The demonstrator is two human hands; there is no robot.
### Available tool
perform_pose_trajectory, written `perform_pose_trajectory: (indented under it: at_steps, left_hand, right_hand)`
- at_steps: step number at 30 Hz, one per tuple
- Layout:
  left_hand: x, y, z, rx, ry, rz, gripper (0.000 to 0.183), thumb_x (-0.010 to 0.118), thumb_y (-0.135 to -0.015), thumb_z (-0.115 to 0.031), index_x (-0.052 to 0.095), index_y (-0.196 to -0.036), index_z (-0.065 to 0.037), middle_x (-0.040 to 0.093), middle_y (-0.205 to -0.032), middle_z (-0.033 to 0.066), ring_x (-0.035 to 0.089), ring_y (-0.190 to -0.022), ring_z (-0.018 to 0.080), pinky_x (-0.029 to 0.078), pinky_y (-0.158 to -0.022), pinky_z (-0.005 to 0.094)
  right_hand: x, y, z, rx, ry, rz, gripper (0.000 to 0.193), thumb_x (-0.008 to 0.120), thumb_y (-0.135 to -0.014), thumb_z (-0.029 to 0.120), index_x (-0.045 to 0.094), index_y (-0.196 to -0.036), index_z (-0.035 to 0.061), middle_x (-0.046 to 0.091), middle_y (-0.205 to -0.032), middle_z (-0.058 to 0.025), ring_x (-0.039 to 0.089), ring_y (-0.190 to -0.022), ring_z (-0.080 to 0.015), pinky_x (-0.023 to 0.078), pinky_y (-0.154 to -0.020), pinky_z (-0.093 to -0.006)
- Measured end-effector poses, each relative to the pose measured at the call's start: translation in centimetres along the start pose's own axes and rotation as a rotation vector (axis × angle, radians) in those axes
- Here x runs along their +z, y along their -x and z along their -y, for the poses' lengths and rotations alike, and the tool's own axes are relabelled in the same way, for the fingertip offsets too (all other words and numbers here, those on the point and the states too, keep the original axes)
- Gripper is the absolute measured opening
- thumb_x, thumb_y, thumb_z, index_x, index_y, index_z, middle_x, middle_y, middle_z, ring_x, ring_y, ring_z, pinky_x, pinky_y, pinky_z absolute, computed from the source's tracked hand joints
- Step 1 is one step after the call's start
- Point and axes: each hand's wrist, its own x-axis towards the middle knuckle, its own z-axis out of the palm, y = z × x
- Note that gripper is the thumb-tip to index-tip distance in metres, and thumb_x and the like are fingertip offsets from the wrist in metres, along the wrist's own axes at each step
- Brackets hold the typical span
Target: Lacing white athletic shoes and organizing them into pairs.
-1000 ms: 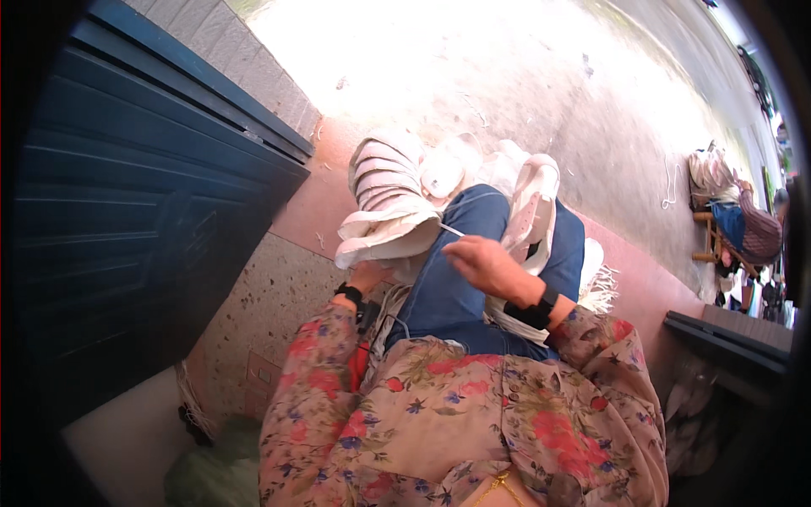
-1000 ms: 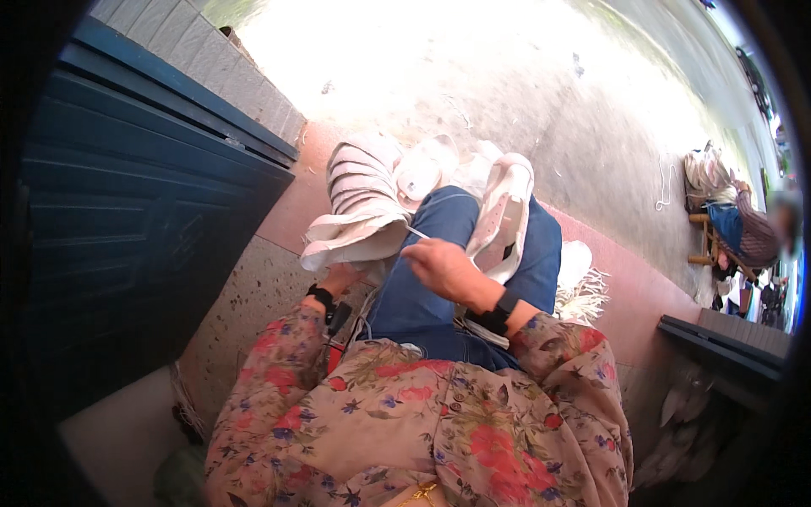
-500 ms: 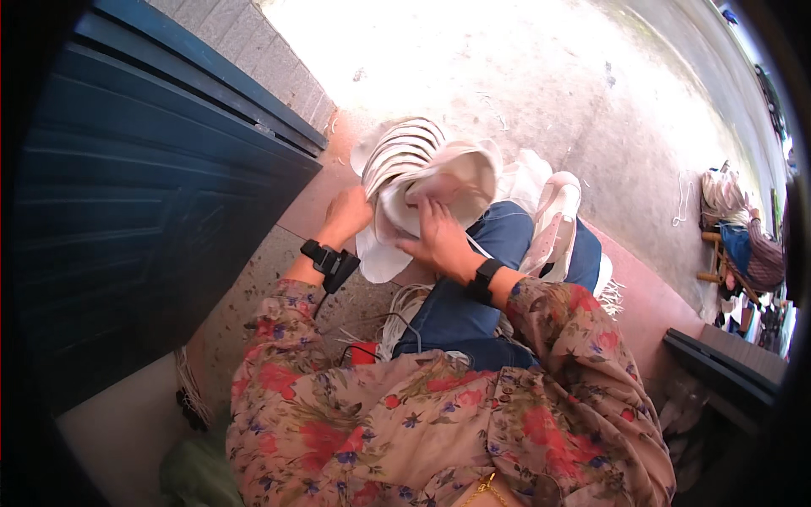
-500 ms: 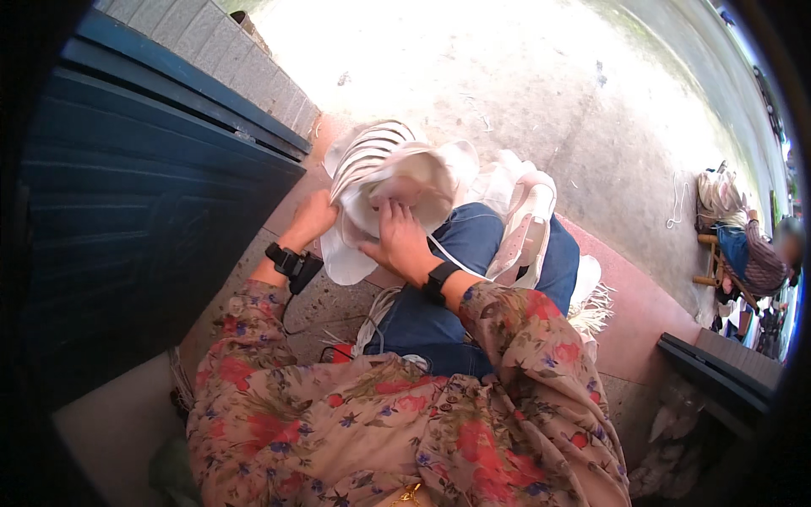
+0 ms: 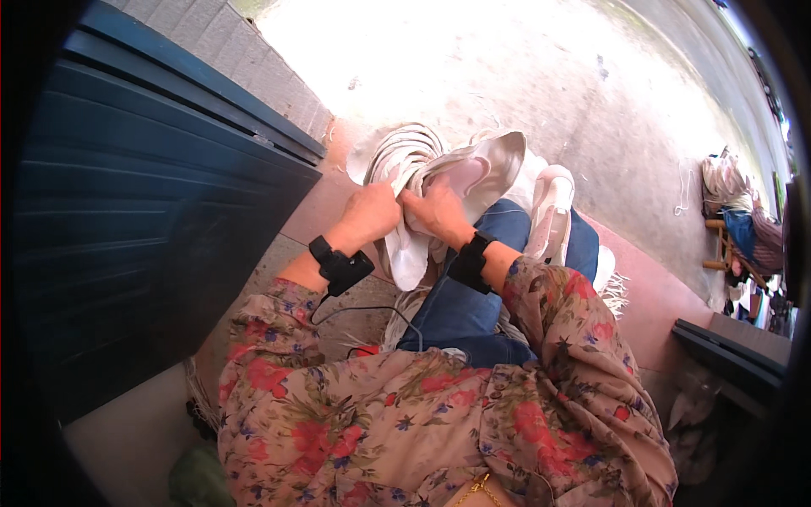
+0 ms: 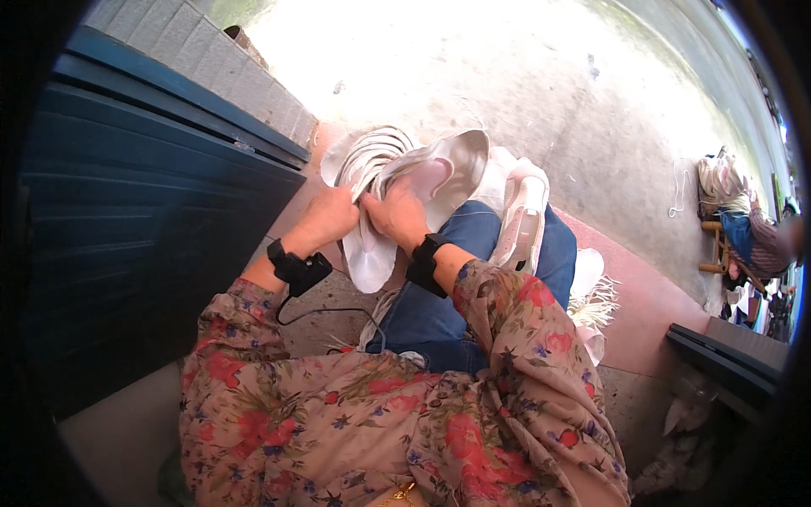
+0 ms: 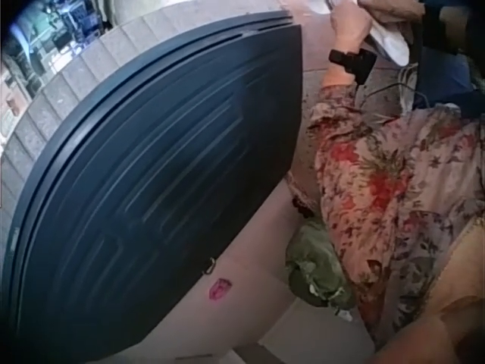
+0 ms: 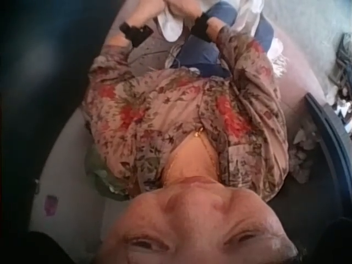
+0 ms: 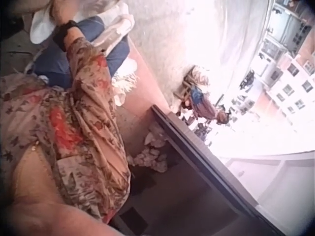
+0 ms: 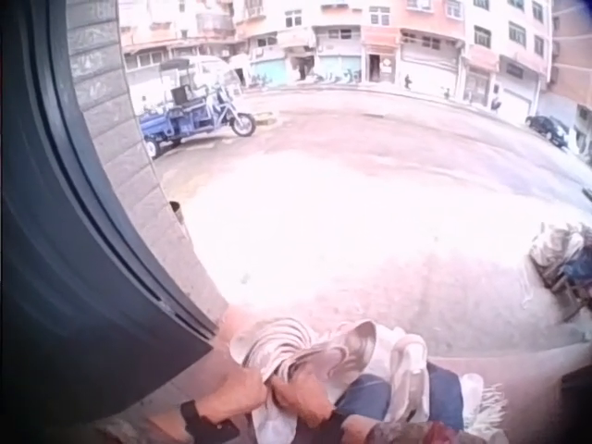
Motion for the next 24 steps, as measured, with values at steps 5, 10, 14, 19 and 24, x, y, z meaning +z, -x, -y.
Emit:
perform_pose_trajectory:
  at_steps: [5,10,14,19,24]
  left_hand:
    - [0.6,0.2,3.5,-0.037,0.049,0.015,0.022,0.045,-0.077,-0.012,0.059,-0.087,0.002,0.06,-0.082,0.0249,0.058,-0.08,0.0392,0.046,-0.071,0.0439]
    - [-0.2,1.0,8.2,0.04,0.391,0.04,0.02,0.041,-0.077,-0.005,0.055,-0.089,0.003,0.059,-0.083,0.0251,0.056,-0.085,0.0408,0.046,-0.072,0.0426]
    - [-0.2,0.3,5.1,0.209,0.006,0.033,0.019,0.04,-0.076,-0.004,0.055,-0.085,0.004,0.059,-0.081,0.0237,0.057,-0.085,0.0379,0.045,-0.07,0.0416]
    - [-1.3,-1.1,3.0,-0.071,0.38,0.437,0.017,0.045,-0.074,-0.01,0.058,-0.075,0.001,0.058,-0.057,0.0126,0.055,-0.045,0.019,0.042,-0.041,0.0293]
    - [-4.1,-2.8,5.4,-0.187,0.709,0.497,0.028,0.055,-0.071,-0.025,0.061,-0.085,-0.002,0.06,-0.066,0.0065,0.057,-0.049,0.0137,0.047,-0.045,0.0225]
  right_hand:
    - [-1.7,-0.8,-0.6,-0.069,-0.035,0.056,0.043,0.054,-0.075,0.029,0.053,-0.087,-0.0122,0.059,-0.081,-0.0276,0.059,-0.075,-0.0367,0.046,-0.067,-0.0408]
    - [-8.2,3.0,-0.4,-0.1,-0.798,0.061,0.021,0.052,-0.081,0.011,0.057,-0.086,-0.0092,0.062,-0.08,-0.0085,0.058,-0.064,-0.0144,0.047,-0.056,-0.0284]
    - [-5.6,5.8,-2.1,-0.762,-0.088,-0.091,0.018,0.051,-0.078,0.007,0.054,-0.096,0.0029,0.059,-0.084,-0.0172,0.057,-0.076,-0.0356,0.047,-0.063,-0.0352]
    - [-3.7,4.8,-5.7,-1.154,0.514,0.242,0.039,0.056,-0.076,0.015,0.043,-0.109,-0.0021,0.049,-0.114,-0.0163,0.045,-0.109,-0.0322,0.039,-0.087,-0.0409]
    - [-4.7,7.3,-2.7,-0.877,0.389,0.361,0.061,0.062,-0.072,0.024,0.036,-0.119,-0.0043,0.037,-0.127,-0.0203,0.034,-0.121,-0.0325,0.03,-0.096,-0.0484]
